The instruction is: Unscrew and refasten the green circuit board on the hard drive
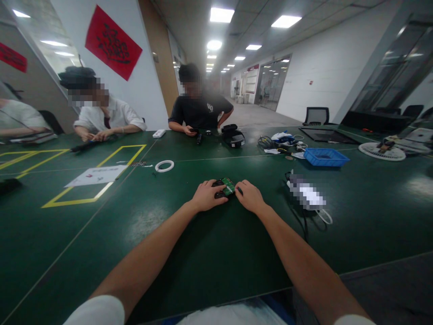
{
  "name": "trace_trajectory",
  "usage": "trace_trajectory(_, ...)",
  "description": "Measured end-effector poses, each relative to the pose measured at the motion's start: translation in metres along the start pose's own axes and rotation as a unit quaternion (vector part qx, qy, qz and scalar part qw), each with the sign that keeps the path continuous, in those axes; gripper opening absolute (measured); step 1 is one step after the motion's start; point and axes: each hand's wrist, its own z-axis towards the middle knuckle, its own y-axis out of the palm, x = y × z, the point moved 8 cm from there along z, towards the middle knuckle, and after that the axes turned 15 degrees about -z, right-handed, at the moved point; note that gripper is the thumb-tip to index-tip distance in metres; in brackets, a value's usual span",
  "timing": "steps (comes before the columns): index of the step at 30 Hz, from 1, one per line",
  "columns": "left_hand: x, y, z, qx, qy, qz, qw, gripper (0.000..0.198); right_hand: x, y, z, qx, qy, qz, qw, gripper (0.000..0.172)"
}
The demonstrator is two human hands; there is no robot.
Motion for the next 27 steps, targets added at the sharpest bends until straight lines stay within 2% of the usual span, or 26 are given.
trace_trajectory(27, -0.0019, 0.0016, 0.0013, 0.003, 0.000, 0.002, 1.000, 0.068, -0.0045, -0.0018, -0.0008, -0.009, -0.023, 0.032, 0.999, 0.013)
